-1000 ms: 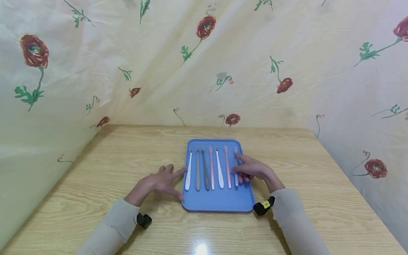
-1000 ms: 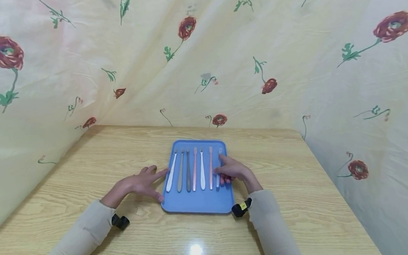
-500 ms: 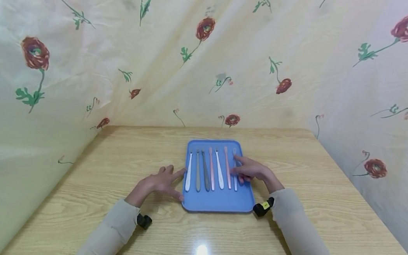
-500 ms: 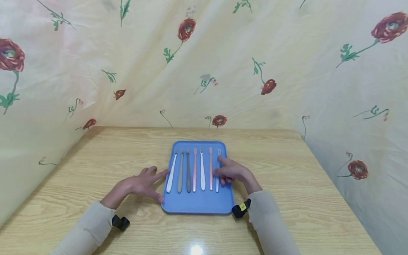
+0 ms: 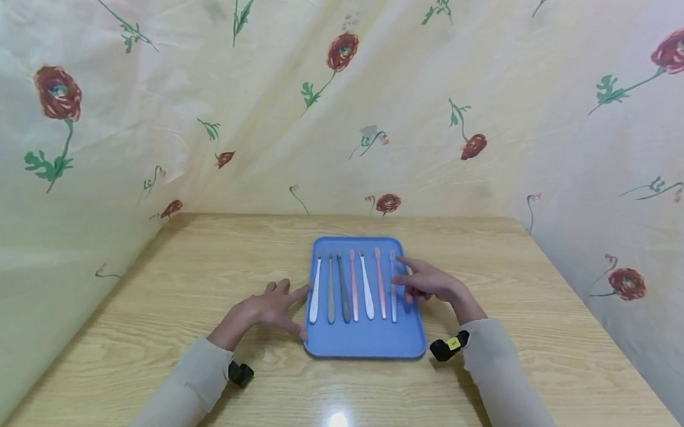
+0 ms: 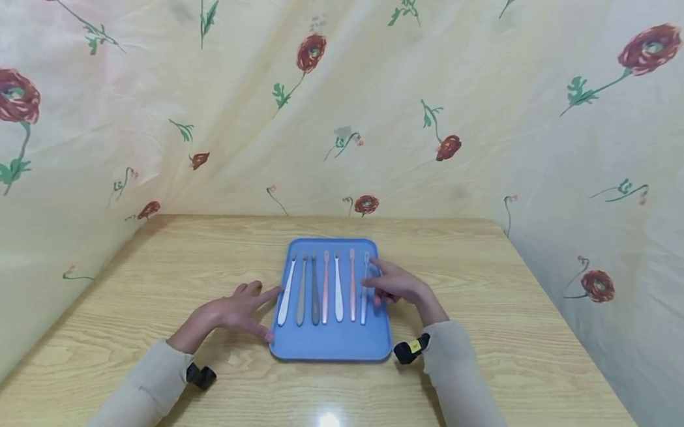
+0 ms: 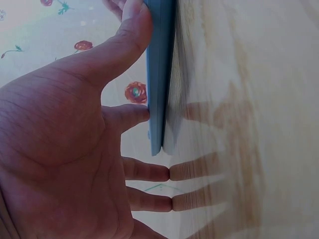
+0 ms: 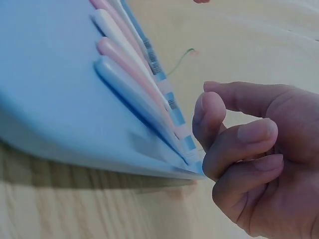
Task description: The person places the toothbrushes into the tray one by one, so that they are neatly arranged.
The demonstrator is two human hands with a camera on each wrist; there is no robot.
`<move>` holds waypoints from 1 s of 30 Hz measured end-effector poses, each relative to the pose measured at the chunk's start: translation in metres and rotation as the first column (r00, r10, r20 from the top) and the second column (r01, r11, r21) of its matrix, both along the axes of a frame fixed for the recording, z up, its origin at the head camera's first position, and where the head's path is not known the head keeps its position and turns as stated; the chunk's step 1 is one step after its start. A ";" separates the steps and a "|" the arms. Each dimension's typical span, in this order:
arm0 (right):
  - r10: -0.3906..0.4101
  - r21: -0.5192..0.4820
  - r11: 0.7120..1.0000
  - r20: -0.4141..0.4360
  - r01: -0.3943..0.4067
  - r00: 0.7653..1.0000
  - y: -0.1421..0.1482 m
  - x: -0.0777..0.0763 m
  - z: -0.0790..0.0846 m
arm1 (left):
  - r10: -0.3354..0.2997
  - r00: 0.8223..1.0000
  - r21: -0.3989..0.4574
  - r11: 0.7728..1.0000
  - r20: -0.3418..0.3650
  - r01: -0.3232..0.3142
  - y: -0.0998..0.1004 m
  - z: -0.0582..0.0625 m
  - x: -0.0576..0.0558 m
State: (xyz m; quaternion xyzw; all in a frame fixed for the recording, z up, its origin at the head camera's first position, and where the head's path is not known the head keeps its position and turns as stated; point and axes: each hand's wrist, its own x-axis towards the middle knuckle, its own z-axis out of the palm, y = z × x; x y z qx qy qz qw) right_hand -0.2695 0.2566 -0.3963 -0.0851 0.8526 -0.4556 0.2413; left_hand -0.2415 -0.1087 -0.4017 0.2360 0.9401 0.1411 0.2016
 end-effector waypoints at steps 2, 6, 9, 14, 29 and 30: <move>0.001 -0.020 1.000 -0.002 -0.001 1.000 0.002 0.000 0.001 | -0.002 1.000 -0.001 1.000 0.000 0.002 0.000 0.000 0.001; 0.009 -0.053 0.999 -0.021 -0.010 1.000 0.005 -0.001 0.003 | -0.002 1.000 -0.002 1.000 -0.005 0.002 -0.002 0.000 0.000; -0.003 -0.064 0.998 -0.041 0.001 0.999 0.007 -0.002 0.005 | -0.004 1.000 -0.001 1.000 -0.014 0.003 -0.003 -0.001 -0.001; -0.049 -0.050 0.998 -0.072 0.045 0.996 0.012 -0.002 0.006 | -0.006 1.000 -0.001 1.000 -0.012 0.006 -0.002 -0.002 -0.001; -0.142 0.014 0.989 -0.261 0.150 0.955 0.036 0.006 0.029 | 0.014 1.000 0.012 1.000 0.011 -0.014 -0.002 -0.007 -0.001; -0.146 0.021 0.987 -0.274 0.157 0.951 0.037 0.007 0.031 | 0.015 1.000 0.013 1.000 0.011 -0.015 -0.003 -0.007 -0.001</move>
